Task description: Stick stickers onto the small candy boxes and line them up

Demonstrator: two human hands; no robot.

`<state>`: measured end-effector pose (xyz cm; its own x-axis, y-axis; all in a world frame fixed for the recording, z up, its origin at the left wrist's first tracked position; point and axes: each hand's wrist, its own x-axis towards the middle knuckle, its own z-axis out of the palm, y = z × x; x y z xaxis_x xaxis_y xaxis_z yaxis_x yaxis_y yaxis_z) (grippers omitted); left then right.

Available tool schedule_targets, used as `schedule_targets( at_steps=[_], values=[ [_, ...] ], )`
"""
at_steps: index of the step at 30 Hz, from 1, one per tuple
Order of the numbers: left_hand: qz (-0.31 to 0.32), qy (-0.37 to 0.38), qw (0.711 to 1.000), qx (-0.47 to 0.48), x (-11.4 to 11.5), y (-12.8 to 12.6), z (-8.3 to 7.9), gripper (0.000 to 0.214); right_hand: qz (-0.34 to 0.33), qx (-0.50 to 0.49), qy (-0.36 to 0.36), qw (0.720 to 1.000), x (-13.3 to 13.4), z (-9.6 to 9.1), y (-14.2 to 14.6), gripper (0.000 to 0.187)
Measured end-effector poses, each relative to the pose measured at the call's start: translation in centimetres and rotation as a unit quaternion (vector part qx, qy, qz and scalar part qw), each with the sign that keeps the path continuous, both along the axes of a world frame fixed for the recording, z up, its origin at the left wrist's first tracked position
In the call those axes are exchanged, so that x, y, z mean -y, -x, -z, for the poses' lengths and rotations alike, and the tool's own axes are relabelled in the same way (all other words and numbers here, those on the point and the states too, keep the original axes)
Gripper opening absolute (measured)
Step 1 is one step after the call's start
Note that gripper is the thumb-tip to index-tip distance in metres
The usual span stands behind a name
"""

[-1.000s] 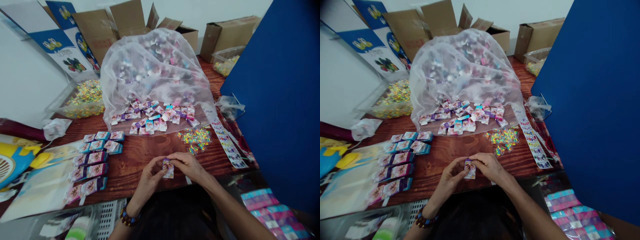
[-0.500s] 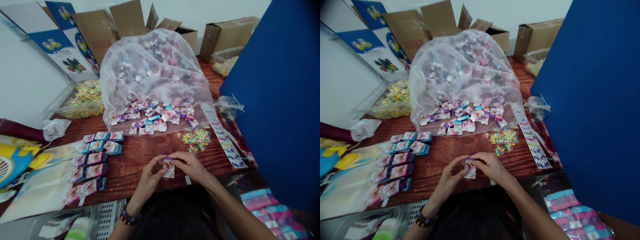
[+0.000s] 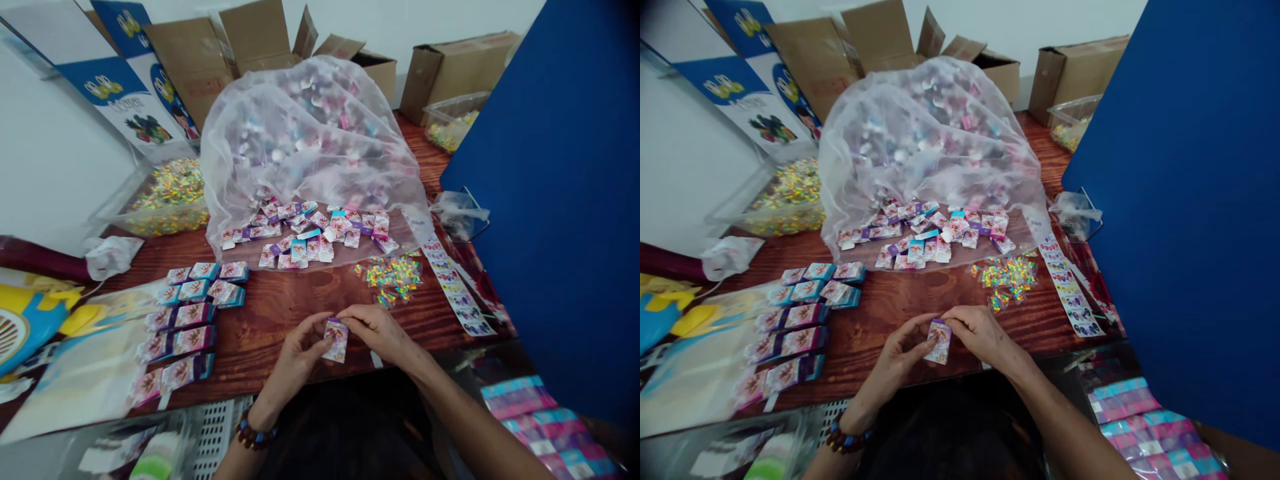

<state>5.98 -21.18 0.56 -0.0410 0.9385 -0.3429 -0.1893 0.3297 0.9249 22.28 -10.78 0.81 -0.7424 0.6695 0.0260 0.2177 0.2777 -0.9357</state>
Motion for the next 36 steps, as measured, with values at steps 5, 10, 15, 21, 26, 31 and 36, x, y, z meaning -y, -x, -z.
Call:
schedule_targets(
  at_steps=[5, 10, 15, 21, 26, 31, 36],
  values=[
    [-0.026, -0.010, 1.000, 0.011, 0.0, -0.5, 0.3, 0.042, -0.009, -0.029, 0.024, 0.999, 0.2, 0.1, -0.2, 0.021],
    [-0.009, 0.002, 1.000, 0.007, 0.1, -0.4, 0.4, 0.043, 0.000, -0.036, 0.033, 0.999, 0.3, 0.7, -0.4, 0.019],
    [-0.015, -0.028, 0.999, -0.002, 0.0, -0.4, 0.6, 0.034, 0.012, -0.047, 0.025, 0.998, 0.3, 0.7, -0.1, 0.017],
    [-0.016, -0.025, 0.997, -0.072, -0.3, 0.1, 0.0, 0.038, 0.003, -0.037, 0.099, 0.994, 0.4, 0.8, -0.1, 0.023],
    [-0.012, -0.040, 0.995, -0.088, -0.6, 0.1, 0.0, 0.037, 0.000, -0.045, 0.175, 0.984, 0.8, 1.5, -0.2, 0.028],
    [-0.009, -0.048, 0.994, -0.094, -0.7, 0.2, 0.5, 0.035, 0.009, -0.048, 0.175, 0.983, 0.9, 1.2, -0.1, 0.026],
    [-0.004, -0.051, 0.991, -0.121, -0.4, 0.3, 0.6, 0.033, 0.009, -0.044, 0.201, 0.979, 0.7, 1.1, -0.2, 0.020]
  ],
)
